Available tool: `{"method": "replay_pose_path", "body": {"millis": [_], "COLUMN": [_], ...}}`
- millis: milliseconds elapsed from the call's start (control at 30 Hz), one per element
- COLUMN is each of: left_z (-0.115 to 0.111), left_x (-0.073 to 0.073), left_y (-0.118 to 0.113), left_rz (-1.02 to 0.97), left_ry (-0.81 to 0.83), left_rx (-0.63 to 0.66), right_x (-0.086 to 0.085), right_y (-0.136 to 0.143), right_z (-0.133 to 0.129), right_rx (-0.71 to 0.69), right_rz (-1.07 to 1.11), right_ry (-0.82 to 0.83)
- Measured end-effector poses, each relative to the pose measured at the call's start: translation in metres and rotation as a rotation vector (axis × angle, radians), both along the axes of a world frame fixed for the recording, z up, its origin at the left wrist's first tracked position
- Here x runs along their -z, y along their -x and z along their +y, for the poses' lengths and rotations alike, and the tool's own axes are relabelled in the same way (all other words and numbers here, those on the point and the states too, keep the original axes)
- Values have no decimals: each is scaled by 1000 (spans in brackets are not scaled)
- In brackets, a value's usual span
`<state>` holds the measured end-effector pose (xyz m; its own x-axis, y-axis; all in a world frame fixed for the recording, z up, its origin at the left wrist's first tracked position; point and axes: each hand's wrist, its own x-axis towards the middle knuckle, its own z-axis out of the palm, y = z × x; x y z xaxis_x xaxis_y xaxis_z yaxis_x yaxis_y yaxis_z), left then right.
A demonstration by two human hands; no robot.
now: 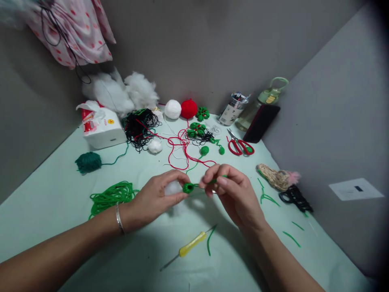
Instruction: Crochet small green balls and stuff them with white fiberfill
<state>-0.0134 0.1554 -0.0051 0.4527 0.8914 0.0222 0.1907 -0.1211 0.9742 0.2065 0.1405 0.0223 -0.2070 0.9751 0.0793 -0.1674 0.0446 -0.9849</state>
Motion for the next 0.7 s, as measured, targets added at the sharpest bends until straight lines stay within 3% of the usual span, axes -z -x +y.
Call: {"method": "replay_pose_path", "body": {"millis": [67,167,333,500,567,700], "left_z": [-1,-1,1,-1,-3,-8], "left_x": [-1,-5,-15,-31,-34,-31], "left_y": [-1,-1,3,11,13,10], "left_rz": [10,11,-4,-204,-300,-252], "left_ry": [0,16,31,285,369,315], "left_rx": [18,-16,-16,-100,-69,28], "right_x": [-1,-2,1,9,13,16], "right_y": [2,4,10,18,21,28], "right_z": [-1,-2,-5,-5,-6,-10], "right_rx": [7,35,-210,-54,-28,-8], "right_rz": [51,-193,-486,-536,-557,-534], "right_ry": [103,119,90,97,119,107]}}
